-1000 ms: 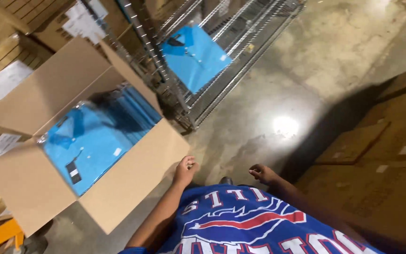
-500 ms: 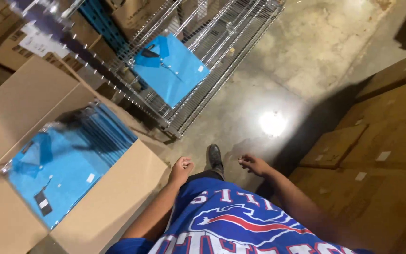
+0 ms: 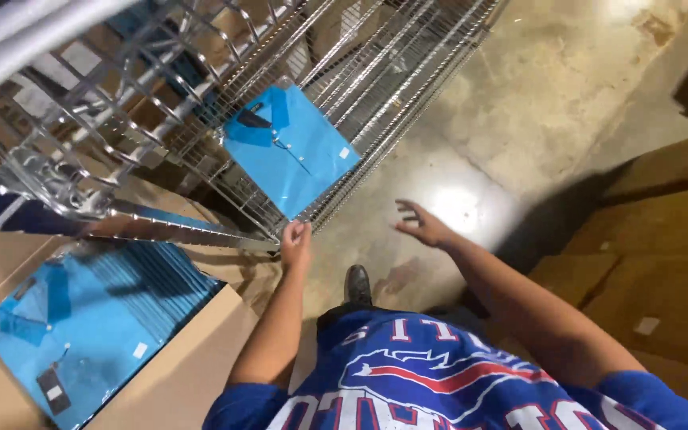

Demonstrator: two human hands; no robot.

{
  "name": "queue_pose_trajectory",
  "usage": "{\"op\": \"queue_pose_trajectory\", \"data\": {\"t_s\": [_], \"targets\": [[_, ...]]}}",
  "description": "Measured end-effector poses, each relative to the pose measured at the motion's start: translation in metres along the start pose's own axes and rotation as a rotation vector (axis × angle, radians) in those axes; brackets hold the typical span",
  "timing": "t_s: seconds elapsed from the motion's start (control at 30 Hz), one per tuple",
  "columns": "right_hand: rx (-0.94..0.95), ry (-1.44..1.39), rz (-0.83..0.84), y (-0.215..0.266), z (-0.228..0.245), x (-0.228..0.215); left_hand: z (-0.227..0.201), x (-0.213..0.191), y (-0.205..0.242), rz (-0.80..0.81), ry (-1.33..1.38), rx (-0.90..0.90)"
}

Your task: The person picks packaged shirts from a metal shelf and places them into cardboard boxes in a warehouse.

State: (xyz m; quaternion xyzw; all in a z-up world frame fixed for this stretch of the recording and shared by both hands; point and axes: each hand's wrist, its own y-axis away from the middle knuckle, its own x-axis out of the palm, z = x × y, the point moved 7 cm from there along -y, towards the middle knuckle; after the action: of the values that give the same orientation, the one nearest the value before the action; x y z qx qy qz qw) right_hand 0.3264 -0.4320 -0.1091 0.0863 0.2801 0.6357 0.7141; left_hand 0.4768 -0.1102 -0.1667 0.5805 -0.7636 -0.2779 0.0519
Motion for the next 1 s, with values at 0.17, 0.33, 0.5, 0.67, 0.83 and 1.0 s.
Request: {"op": "queue_pose_trajectory", "data": {"t_s": [0.17, 0.33, 0.5, 0.67, 0.83, 1.0], "targets": [[0.030, -0.048, -0.025, -0.053, 0.042, -0.016, -0.004, 0.005, -0.051, -0.103, 0.196, -0.005], [0.031, -0.110, 0.030, -0.109, 0.041, -0.029, 0.051, 0.016, -0.116, -0.189, 0.339, -0.040], [0.037, -0.168, 0.132, -0.177, 0.000, -0.045, 0.068, 0.033, -0.137, -0.273, 0.473, -0.082], [0.027, -0.030, 0.265, -0.223, -0.004, -0.055, 0.026, 0.032, -0.090, -0.236, 0.321, -0.262], [-0.005, -0.081, 0.311, -0.263, -0.009, -0.055, 0.019, 0.028, -0.105, -0.342, 0.277, -0.145], [0.016, -0.011, 0.325, -0.306, -0.030, -0.038, 0.067, 0.011, -0.138, -0.328, -0.119, -0.382]]}}
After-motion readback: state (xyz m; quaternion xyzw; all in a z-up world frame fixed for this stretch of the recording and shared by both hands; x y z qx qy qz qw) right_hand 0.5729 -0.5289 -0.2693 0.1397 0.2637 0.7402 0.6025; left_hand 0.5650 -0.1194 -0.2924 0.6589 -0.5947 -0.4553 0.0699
